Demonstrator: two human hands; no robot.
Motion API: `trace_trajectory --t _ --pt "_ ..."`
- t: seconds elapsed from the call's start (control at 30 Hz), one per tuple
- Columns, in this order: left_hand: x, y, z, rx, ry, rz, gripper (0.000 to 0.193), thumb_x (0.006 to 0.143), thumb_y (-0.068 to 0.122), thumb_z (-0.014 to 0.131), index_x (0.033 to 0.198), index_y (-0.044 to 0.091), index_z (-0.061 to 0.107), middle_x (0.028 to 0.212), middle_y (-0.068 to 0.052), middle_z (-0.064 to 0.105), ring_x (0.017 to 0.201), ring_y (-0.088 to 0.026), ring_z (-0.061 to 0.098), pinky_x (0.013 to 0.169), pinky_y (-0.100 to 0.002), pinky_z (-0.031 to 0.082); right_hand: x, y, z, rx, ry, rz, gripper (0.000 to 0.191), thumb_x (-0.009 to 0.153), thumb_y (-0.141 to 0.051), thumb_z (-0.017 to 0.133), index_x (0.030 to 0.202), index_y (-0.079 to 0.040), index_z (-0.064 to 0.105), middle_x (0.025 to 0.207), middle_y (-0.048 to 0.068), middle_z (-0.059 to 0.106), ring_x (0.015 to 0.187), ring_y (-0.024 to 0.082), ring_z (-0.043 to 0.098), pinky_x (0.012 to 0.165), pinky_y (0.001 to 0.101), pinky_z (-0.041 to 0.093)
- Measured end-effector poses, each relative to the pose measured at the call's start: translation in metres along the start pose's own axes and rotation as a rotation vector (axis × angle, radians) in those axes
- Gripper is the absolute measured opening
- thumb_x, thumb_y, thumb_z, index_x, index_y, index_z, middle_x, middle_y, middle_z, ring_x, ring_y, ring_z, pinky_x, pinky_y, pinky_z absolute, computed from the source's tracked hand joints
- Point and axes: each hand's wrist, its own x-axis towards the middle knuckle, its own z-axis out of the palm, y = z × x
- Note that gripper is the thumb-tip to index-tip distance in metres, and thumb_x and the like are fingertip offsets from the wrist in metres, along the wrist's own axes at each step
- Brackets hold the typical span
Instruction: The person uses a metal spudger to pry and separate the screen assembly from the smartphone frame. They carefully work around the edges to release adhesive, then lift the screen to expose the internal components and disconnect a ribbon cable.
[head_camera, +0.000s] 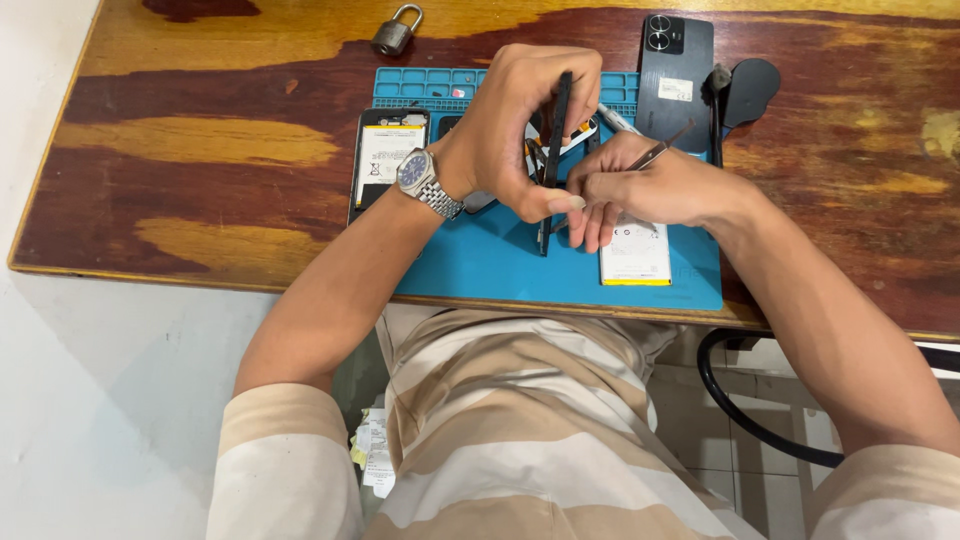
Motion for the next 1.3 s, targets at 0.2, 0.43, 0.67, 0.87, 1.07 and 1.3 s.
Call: trace_trajectory --t 0.2,0.43,0.67,0.87,1.07,1.3 --pt "0.0001 0.0000 0.0005 0.001 0.001 -0.007 0.062 0.074 0.055 0.083 0.084 0.007 0.045 0.077 -0.005 0.055 0.069 -0.018 0.061 0.059 -0.027 0.046 -0.0008 -0.0015 0.0005 0.002 0.002 -0.001 0.030 0.094 -0.008 0.048 0.082 0.009 0.069 0.082 0.021 0.077 0.067 0.024 0.076 0.062 0.0320 0.060" --pt "-0.0001 -0.0010 0.0004 -0.006 0.005 -0.003 0.063 0.074 0.056 0.083 0.083 0.007 0.045 0.080 -0.005 0.055 0.068 -0.017 0.060 0.059 -0.026 0.045 -0.0003 -0.0029 0.0009 -0.022 0.018 0.016 0.031 0.094 -0.007 0.047 0.082 0.008 0.070 0.082 0.020 0.078 0.067 0.024 0.076 0.061 0.0318 0.061" --pt "-0.0010 -0.0008 0.0010 -0.007 0.003 -0.014 0.064 0.074 0.057 0.082 0.084 0.007 0.044 0.077 -0.005 0.054 0.068 -0.017 0.060 0.059 -0.027 0.045 -0.0016 -0.0025 0.0008 -0.016 0.011 0.001 0.031 0.095 -0.008 0.048 0.082 0.008 0.070 0.082 0.020 0.078 0.067 0.023 0.076 0.061 0.0312 0.060" --pt "-0.0004 -0.0018 0.0012 0.003 0.003 -0.005 0.063 0.075 0.056 0.082 0.083 0.007 0.044 0.077 -0.005 0.053 0.068 -0.018 0.060 0.059 -0.027 0.045 -0.0002 0.0017 0.0014 0.023 -0.001 0.014 0.031 0.096 -0.008 0.047 0.083 0.008 0.070 0.082 0.020 0.077 0.067 0.023 0.075 0.061 0.0311 0.061" --pt "-0.0006 -0.0008 0.0003 -0.011 0.003 0.001 0.062 0.074 0.055 0.082 0.084 0.007 0.044 0.077 -0.005 0.053 0.069 -0.018 0.060 0.059 -0.027 0.046 0.0014 0.0016 0.0030 0.018 -0.013 0.014 0.031 0.095 -0.006 0.046 0.084 0.009 0.070 0.082 0.020 0.077 0.068 0.022 0.075 0.062 0.0315 0.060" --pt "-0.0004 -0.0010 -0.0001 -0.001 -0.001 0.004 0.062 0.075 0.055 0.083 0.081 0.006 0.045 0.079 -0.005 0.054 0.069 -0.018 0.061 0.059 -0.027 0.046 -0.0031 -0.0026 0.0058 -0.023 -0.020 0.013 0.033 0.095 -0.007 0.044 0.086 0.009 0.072 0.081 0.019 0.078 0.067 0.022 0.075 0.062 0.0316 0.061"
